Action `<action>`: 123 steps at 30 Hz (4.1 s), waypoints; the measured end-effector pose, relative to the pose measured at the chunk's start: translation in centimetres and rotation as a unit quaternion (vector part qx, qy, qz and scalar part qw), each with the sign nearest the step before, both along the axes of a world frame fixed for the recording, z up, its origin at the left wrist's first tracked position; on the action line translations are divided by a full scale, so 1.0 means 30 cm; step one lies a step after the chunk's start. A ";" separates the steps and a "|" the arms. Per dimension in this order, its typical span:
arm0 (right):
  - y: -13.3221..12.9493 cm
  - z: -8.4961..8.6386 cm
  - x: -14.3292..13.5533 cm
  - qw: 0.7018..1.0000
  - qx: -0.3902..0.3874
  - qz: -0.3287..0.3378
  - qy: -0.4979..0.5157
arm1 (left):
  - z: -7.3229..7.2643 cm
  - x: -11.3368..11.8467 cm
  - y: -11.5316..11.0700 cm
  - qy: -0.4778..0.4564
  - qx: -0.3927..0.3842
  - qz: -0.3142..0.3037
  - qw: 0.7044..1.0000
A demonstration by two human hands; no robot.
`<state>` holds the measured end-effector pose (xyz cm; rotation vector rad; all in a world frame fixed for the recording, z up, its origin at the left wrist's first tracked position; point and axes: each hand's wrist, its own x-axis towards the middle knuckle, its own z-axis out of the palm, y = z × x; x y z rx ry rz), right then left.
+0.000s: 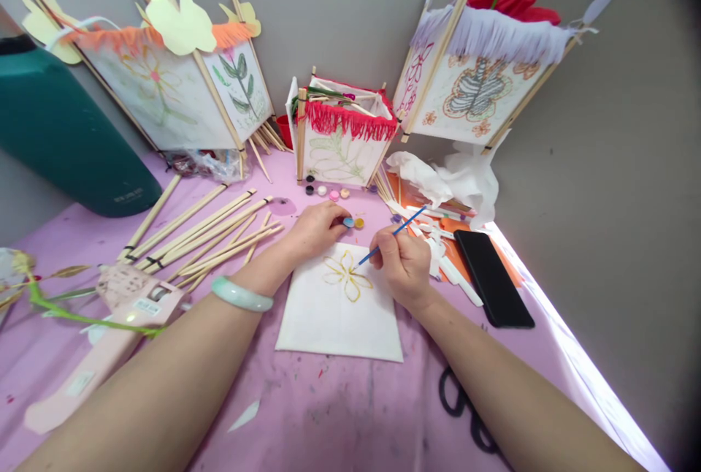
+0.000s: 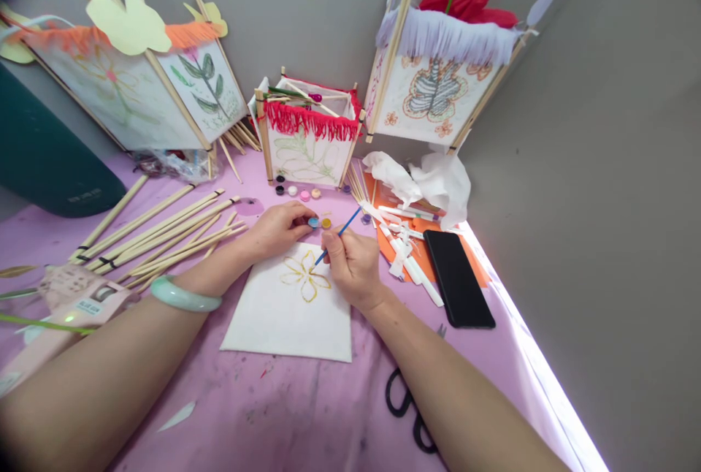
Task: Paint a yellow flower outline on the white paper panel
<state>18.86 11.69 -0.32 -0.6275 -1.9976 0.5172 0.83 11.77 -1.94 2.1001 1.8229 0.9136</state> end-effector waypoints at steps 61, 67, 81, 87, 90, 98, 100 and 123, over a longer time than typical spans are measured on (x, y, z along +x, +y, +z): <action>-0.001 -0.012 -0.007 0.999 0.016 0.035 -0.010 | 0.005 -0.001 -0.004 0.012 -0.002 -0.002 1.000; -0.007 -0.008 -0.007 1.000 0.012 0.025 0.007 | 0.001 0.000 -0.001 0.013 0.003 -0.001 1.000; -0.011 0.003 -0.006 1.000 0.003 0.008 0.014 | -0.005 -0.006 -0.001 0.010 0.007 -0.004 1.000; -0.010 0.005 -0.005 1.000 0.007 0.005 0.014 | -0.003 -0.004 -0.002 0.008 0.011 -0.005 1.000; -0.010 0.002 -0.006 1.000 0.003 0.006 0.014 | -0.002 -0.003 -0.001 0.011 0.005 -0.002 1.000; -0.002 -0.014 -0.012 1.000 0.016 0.020 -0.015 | -0.004 -0.004 0.001 0.018 0.004 -0.002 1.000; -0.001 -0.014 -0.011 1.000 0.014 0.020 -0.011 | -0.004 -0.004 0.001 0.017 0.004 -0.003 1.000; -0.007 -0.008 -0.008 1.000 0.005 0.009 0.020 | -0.005 -0.003 -0.001 0.009 0.001 0.004 1.000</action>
